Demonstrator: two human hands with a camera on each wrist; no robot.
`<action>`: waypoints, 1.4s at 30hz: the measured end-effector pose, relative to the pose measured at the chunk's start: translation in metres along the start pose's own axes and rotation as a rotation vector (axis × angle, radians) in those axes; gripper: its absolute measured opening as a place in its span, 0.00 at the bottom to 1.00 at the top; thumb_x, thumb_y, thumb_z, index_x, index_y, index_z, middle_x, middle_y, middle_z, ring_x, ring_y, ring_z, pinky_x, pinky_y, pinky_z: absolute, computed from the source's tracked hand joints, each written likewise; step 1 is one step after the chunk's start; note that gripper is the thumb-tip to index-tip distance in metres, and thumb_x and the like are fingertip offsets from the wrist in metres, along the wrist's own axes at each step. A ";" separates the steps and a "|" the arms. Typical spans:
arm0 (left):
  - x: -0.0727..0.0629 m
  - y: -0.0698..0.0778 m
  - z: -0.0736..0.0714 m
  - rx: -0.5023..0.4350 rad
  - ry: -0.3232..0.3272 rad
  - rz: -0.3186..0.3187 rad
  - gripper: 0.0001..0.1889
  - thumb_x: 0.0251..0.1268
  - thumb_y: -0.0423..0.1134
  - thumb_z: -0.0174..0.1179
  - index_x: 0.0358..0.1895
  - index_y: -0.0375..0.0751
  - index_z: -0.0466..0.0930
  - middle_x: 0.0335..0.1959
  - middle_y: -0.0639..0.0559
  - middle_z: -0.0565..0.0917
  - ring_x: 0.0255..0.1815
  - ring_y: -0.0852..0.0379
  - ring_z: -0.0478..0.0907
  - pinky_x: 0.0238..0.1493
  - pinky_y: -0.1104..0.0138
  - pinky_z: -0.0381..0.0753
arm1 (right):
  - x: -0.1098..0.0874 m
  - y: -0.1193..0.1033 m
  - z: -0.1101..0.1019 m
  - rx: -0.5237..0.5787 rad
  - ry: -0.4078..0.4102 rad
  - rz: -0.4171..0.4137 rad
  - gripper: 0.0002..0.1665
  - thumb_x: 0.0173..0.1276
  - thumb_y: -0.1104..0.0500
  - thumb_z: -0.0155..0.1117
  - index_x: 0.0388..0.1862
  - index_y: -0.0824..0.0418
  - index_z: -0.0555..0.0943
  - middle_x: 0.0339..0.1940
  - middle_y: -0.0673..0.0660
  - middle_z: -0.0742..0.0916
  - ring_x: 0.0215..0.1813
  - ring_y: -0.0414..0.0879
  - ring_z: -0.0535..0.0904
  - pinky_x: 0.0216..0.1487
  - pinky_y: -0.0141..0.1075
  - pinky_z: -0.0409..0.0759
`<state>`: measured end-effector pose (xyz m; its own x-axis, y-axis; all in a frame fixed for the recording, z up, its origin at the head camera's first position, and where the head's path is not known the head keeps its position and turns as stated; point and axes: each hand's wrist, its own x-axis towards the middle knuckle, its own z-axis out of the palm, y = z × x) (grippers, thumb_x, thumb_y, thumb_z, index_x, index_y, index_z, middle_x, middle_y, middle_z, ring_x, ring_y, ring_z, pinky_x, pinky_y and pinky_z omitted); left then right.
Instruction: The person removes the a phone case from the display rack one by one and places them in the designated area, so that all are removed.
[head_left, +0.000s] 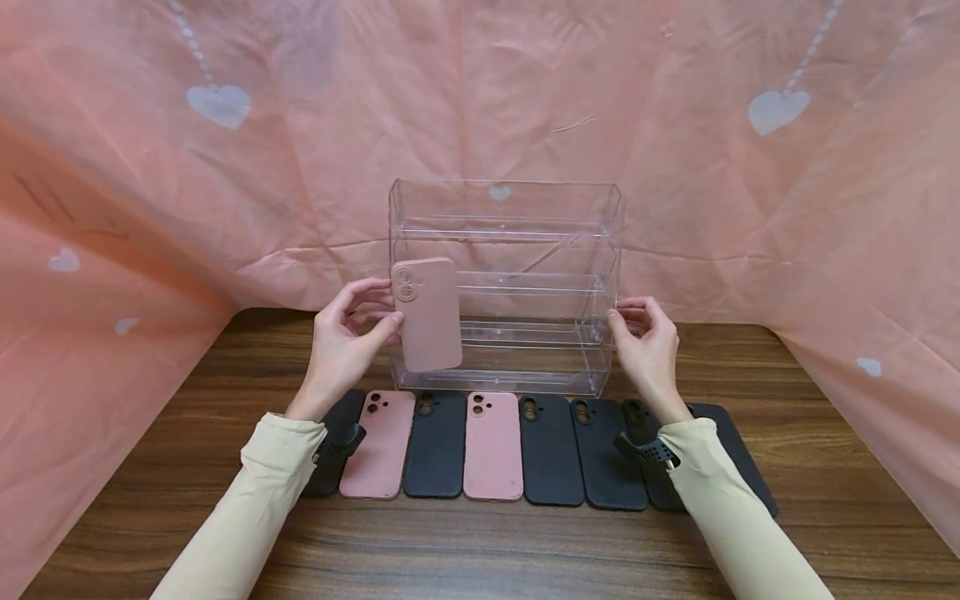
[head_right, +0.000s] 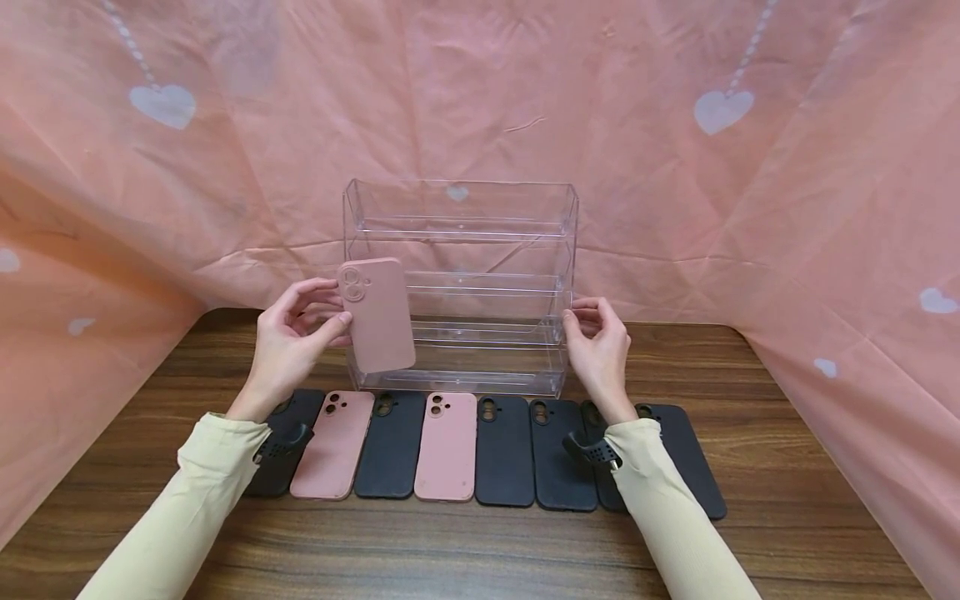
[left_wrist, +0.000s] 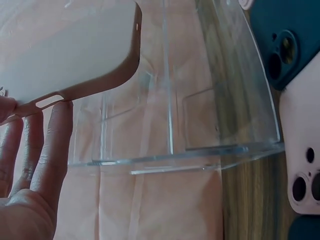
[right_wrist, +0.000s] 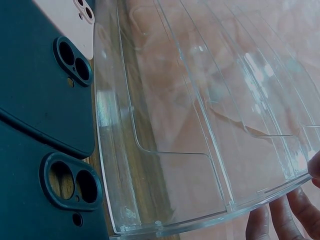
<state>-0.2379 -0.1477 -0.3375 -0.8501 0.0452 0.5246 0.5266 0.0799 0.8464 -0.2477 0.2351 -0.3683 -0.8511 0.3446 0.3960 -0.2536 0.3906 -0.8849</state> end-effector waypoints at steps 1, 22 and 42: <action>-0.001 -0.001 -0.002 0.006 -0.002 -0.008 0.25 0.63 0.23 0.66 0.64 0.37 0.77 0.45 0.52 0.83 0.41 0.64 0.86 0.38 0.55 0.89 | 0.000 0.000 0.000 0.001 0.000 0.000 0.14 0.72 0.59 0.65 0.51 0.67 0.80 0.44 0.58 0.87 0.35 0.32 0.85 0.29 0.29 0.86; -0.012 -0.010 -0.027 -0.056 -0.033 -0.135 0.24 0.65 0.25 0.65 0.64 0.35 0.76 0.43 0.53 0.83 0.40 0.62 0.86 0.36 0.57 0.90 | -0.001 -0.002 0.000 -0.005 0.000 -0.014 0.15 0.73 0.58 0.65 0.52 0.66 0.81 0.45 0.60 0.87 0.36 0.33 0.85 0.28 0.26 0.84; -0.029 -0.020 -0.087 0.075 -0.157 -0.254 0.25 0.67 0.29 0.67 0.66 0.39 0.75 0.41 0.56 0.84 0.36 0.64 0.89 0.32 0.58 0.90 | 0.000 -0.001 0.001 -0.009 -0.001 0.026 0.15 0.73 0.62 0.63 0.55 0.68 0.80 0.50 0.65 0.87 0.35 0.30 0.84 0.29 0.25 0.84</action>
<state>-0.2240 -0.2368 -0.3619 -0.9477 0.1675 0.2716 0.3004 0.1812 0.9365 -0.2482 0.2346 -0.3678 -0.8577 0.3541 0.3727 -0.2274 0.3889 -0.8928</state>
